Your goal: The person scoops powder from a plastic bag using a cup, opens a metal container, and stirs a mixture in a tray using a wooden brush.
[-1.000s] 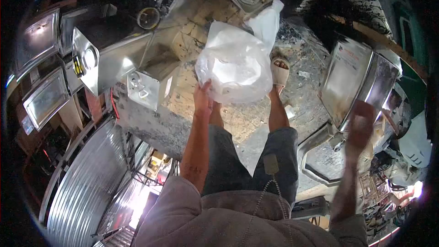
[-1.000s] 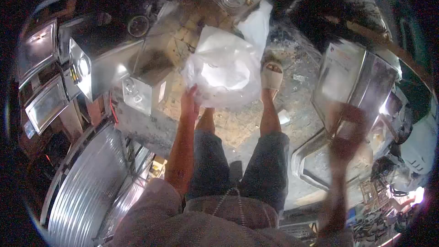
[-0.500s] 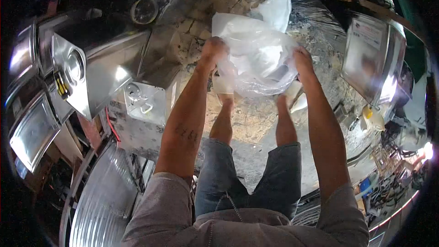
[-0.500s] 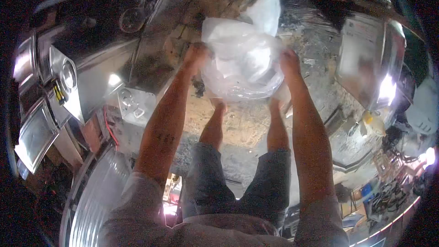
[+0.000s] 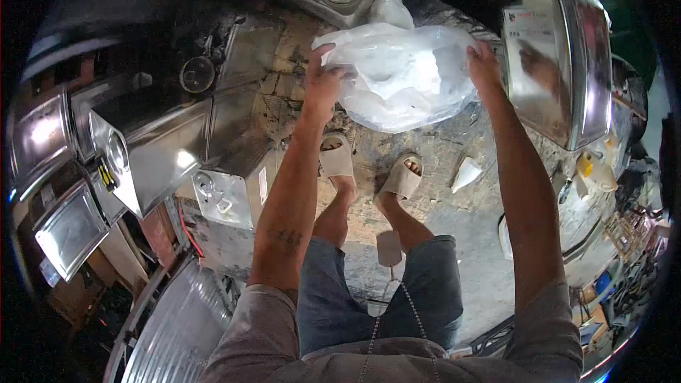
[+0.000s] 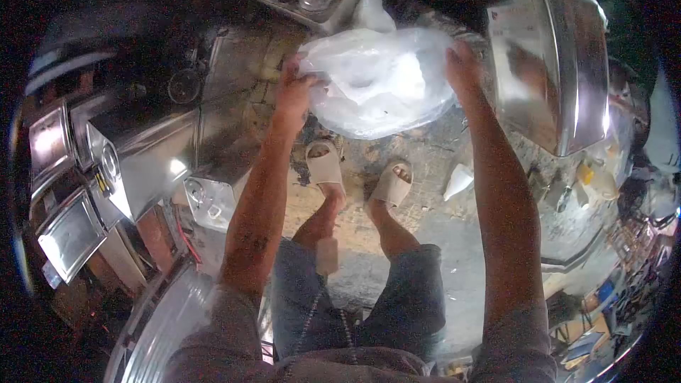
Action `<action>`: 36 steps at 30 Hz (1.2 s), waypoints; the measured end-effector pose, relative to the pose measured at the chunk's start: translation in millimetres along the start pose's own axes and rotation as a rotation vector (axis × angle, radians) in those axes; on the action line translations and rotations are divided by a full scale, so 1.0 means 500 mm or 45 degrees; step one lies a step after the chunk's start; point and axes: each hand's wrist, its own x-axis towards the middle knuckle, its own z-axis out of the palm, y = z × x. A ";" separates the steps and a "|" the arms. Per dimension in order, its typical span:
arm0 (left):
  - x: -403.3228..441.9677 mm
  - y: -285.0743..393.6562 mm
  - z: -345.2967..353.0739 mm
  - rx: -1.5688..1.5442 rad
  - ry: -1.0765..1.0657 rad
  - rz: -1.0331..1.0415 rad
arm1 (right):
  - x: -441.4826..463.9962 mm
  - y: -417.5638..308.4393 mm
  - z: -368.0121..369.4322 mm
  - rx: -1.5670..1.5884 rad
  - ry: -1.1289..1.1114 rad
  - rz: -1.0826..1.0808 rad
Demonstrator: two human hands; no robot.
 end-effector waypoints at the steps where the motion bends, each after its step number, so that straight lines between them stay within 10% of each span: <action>1: 0.003 -0.020 0.005 0.019 -0.009 -0.009 | -0.005 -0.004 0.001 -0.112 -0.026 -0.004; 4: -0.018 -0.059 0.010 0.198 -0.144 0.480 | -0.105 -0.088 -0.031 -0.291 0.211 -0.222; 10: -0.085 -0.050 0.013 1.039 0.040 0.810 | -0.309 -0.163 -0.057 -0.213 -0.546 -0.872; 14: -0.169 -0.081 0.033 0.440 0.276 0.422 | -0.355 -0.086 -0.018 -0.557 -0.801 -0.871; 19: -0.169 -0.174 -0.059 0.055 0.103 -0.221 | -0.378 -0.164 -0.035 0.058 -0.722 -0.441; 22: -0.207 -0.209 -0.070 0.433 0.283 0.264 | -0.349 -0.212 -0.008 0.058 -0.467 -0.264; 29: -0.390 -0.216 -0.105 -0.094 0.468 -0.401 | -0.244 -0.205 0.226 -0.439 -0.320 -0.549; 36: -0.442 -0.181 -0.146 0.053 0.379 -0.279 | -0.240 -0.179 0.266 -0.575 -0.255 -0.823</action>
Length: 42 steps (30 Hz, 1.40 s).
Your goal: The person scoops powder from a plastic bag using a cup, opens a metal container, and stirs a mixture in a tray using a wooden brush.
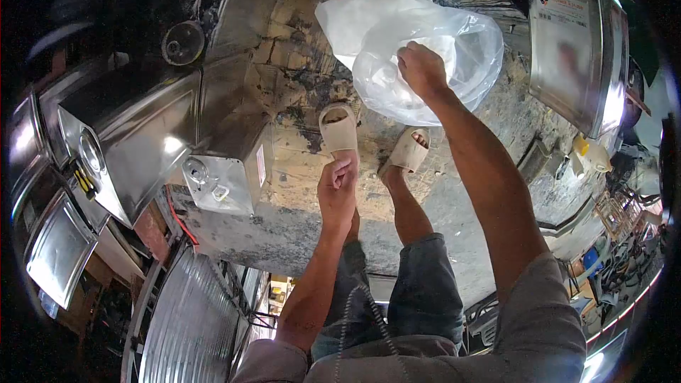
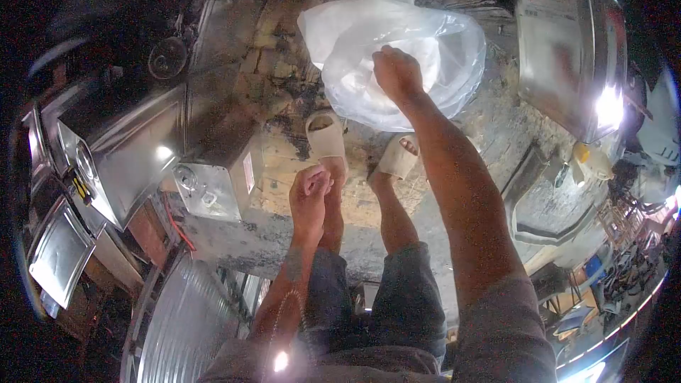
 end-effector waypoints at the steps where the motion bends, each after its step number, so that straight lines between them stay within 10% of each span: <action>1: 0.008 0.003 0.006 -0.063 -0.064 0.049 | -0.005 0.000 -0.013 -0.001 0.005 -0.005; 7: 0.039 0.115 0.154 -0.174 -0.171 0.003 | -0.118 -0.029 -0.156 0.120 0.170 -0.048; 15: 0.098 0.164 0.313 0.774 -0.162 0.367 | -0.196 -0.026 -0.237 0.110 0.295 -0.120; 31: 0.165 0.190 0.282 1.020 -0.156 0.545 | -0.290 0.058 -0.260 0.388 0.472 0.211; 42: 0.161 0.342 0.344 1.354 -0.842 0.638 | -0.203 0.085 -0.239 0.763 0.297 0.277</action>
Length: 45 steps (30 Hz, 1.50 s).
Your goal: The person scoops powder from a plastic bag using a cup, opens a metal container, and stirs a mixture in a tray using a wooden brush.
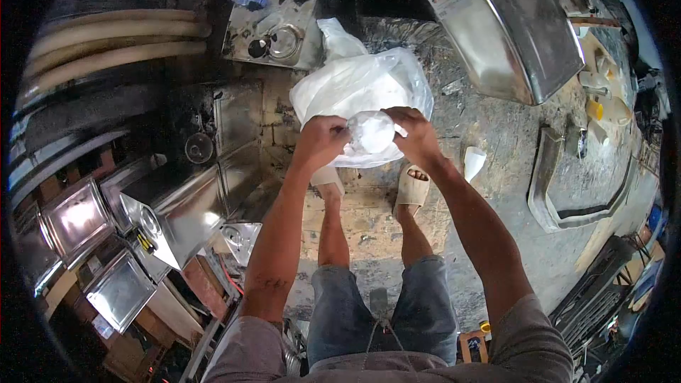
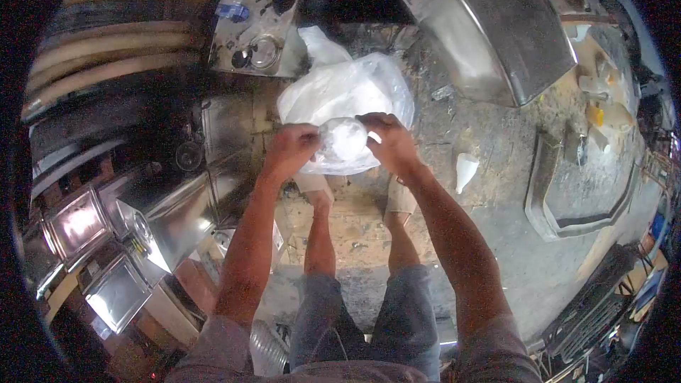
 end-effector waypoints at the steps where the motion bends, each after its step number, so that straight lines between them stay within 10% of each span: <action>1: 0.004 -0.004 -0.008 -0.003 -0.003 -0.012 | 0.001 0.002 0.010 0.046 0.039 -0.050; 16: -0.122 -0.069 -0.016 -1.055 0.507 -0.388 | 0.123 -0.056 -0.047 -0.064 0.543 0.386; 29: -0.211 -0.236 0.254 -0.884 -0.196 -0.497 | 0.338 -0.010 -0.080 -0.136 0.490 0.613; 45: -0.156 -0.229 0.246 -0.594 -0.506 -0.444 | 0.534 0.068 -0.125 -0.591 0.108 0.998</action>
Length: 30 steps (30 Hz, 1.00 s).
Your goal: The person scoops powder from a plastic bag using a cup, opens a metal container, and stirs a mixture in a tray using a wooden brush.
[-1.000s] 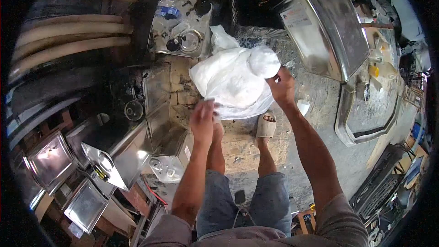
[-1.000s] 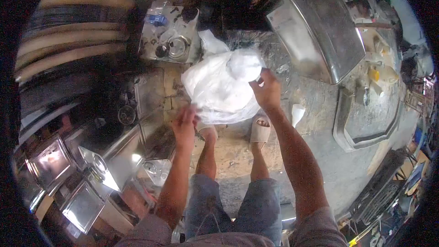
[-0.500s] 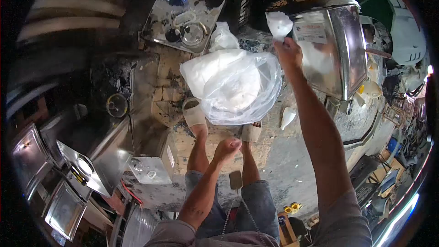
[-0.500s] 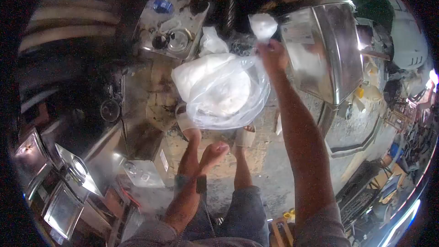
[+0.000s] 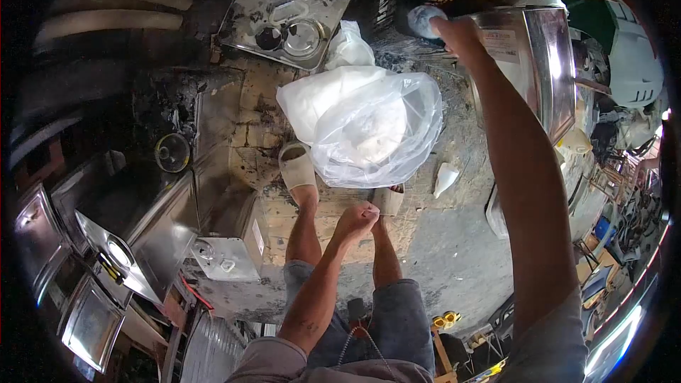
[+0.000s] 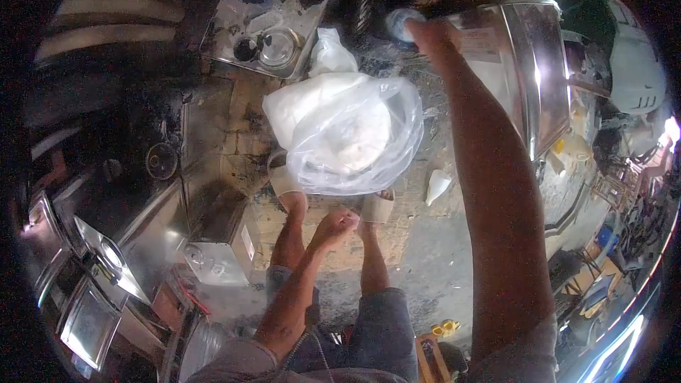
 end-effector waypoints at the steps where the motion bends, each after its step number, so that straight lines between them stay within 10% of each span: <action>1: -0.010 0.009 0.004 -0.070 0.057 0.000 | 0.000 -0.001 -0.008 0.001 0.001 0.000; 12: -0.008 0.005 0.017 -0.467 0.126 -0.037 | -0.023 0.028 -0.009 -0.092 0.126 -0.211; 22: 0.010 0.034 0.000 -0.901 0.474 -0.002 | -0.413 0.163 0.035 0.508 0.060 -0.480; 30: -0.010 0.046 -0.009 -1.184 0.565 0.009 | -0.386 0.189 0.182 -0.216 -0.030 -0.790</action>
